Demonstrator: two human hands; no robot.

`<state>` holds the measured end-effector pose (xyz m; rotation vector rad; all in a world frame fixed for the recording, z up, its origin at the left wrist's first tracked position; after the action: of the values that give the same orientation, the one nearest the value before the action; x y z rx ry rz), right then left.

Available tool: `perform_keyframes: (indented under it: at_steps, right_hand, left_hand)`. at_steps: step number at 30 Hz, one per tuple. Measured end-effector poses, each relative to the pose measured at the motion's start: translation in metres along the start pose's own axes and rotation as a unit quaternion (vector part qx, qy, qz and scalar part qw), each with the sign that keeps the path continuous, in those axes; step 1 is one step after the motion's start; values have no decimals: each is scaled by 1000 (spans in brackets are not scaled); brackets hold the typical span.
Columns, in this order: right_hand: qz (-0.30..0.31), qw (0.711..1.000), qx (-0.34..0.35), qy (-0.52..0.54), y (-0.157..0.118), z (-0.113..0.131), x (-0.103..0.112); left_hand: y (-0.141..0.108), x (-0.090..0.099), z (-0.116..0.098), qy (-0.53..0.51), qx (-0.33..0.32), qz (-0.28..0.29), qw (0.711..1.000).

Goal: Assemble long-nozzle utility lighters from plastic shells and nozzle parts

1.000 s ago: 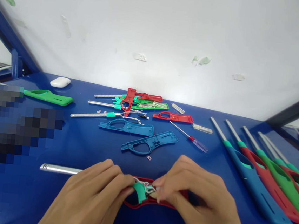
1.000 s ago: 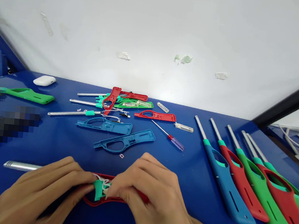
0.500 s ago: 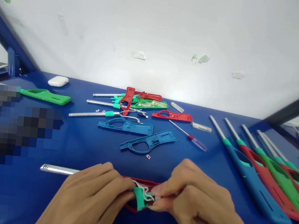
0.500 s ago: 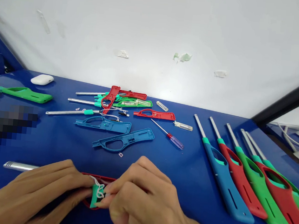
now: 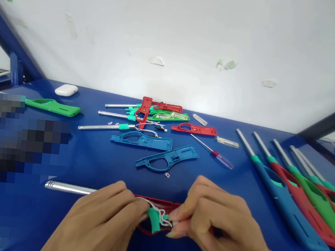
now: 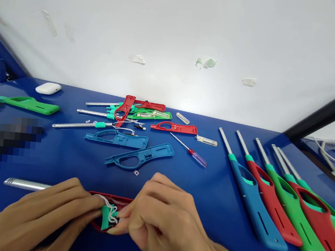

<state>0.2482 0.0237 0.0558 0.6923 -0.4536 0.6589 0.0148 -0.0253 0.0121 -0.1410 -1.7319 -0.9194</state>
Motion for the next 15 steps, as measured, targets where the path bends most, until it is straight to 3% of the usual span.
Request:
perform_keyframes:
  at_steps: [4,9,15]
  right_hand:
    - [12,1000,6,-10,-1,1,1]
    - [39,999,8,-37,-3,1,10]
    - [77,995,-46,-51,-6,0,11]
  left_hand:
    - [-5,-1,1,13,-6,35,999]
    - [15,8,2,-25,1,42,999]
    - [21,14,2,-58,37,76,995]
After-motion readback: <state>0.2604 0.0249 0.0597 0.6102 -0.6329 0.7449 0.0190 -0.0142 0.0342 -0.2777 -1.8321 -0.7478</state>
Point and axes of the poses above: each hand's wrist, its own y-axis towards the middle knuckle, its own x-axis out of the back of the hand, z = x × y, the point moved 1 cm from there along y, towards the middle knuckle, and after that the axes turned 13 degrees about z, right-handed, at the moved point
